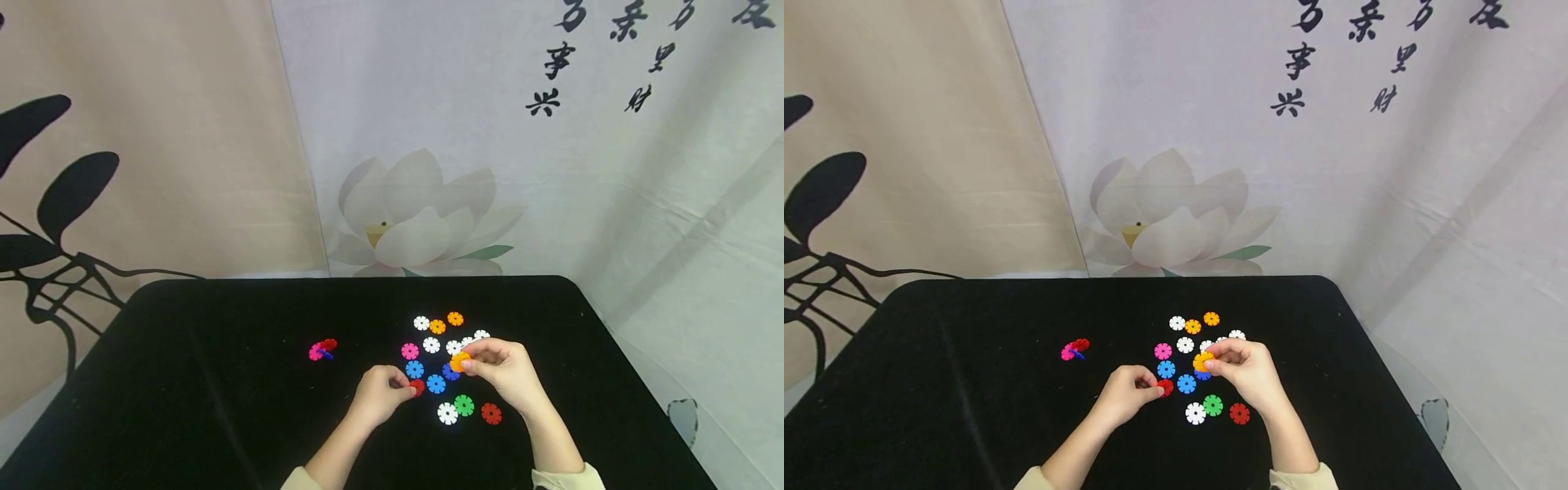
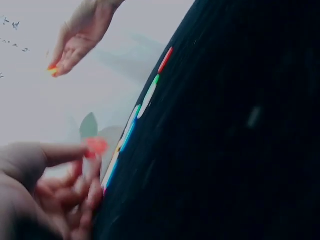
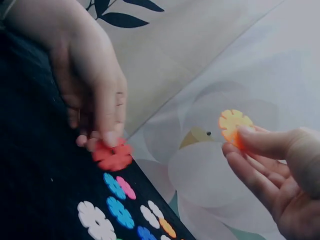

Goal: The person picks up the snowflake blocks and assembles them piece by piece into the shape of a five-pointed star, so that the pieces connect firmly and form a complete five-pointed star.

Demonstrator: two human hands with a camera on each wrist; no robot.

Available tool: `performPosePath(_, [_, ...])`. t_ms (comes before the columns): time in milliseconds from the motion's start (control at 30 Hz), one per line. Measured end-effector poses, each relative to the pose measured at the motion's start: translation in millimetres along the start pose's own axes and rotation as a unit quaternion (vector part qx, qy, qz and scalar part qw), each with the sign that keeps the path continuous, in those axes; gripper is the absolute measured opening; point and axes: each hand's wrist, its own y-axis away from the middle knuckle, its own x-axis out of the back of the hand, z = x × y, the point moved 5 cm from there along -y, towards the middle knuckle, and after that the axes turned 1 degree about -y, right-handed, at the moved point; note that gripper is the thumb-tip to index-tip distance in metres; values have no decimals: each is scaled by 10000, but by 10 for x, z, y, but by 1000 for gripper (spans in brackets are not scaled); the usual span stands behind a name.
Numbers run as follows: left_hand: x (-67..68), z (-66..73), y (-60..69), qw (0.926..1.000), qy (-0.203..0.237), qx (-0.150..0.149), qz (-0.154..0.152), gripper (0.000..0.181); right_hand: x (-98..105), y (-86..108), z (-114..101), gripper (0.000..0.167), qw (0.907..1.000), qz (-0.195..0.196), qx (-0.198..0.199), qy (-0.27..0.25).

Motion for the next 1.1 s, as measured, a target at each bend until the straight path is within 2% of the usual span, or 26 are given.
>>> performPosePath(67, [31,35,-10,9971,680,-121,-326,12,-19,8,-44,16,9999,102,96,-27])
performPosePath(167, [104,124,-3,9872,1439,-283,-633,11,-44,26,-118,15,9991,308,293,-85])
performPosePath(267, [204,243,38,9772,1929,-432,-773,11,-68,57,-191,14,9975,557,433,-103])
performPosePath(400, [325,383,114,9657,2375,-511,-919,14,-104,106,-279,13,9947,830,586,-174])
performPosePath(500, [395,464,170,9614,2524,-533,-958,16,-138,142,-345,12,9917,988,786,-258])
performPosePath(700, [464,565,253,9658,2409,-441,-855,19,-214,210,-456,13,9860,1165,1172,-224])
performPosePath(967, [475,640,341,9584,2711,-250,-863,19,-299,246,-511,16,9808,934,1663,-411])
performPosePath(1100, [481,670,366,9581,2735,-239,-813,19,-318,258,-525,17,9763,847,1943,-436])
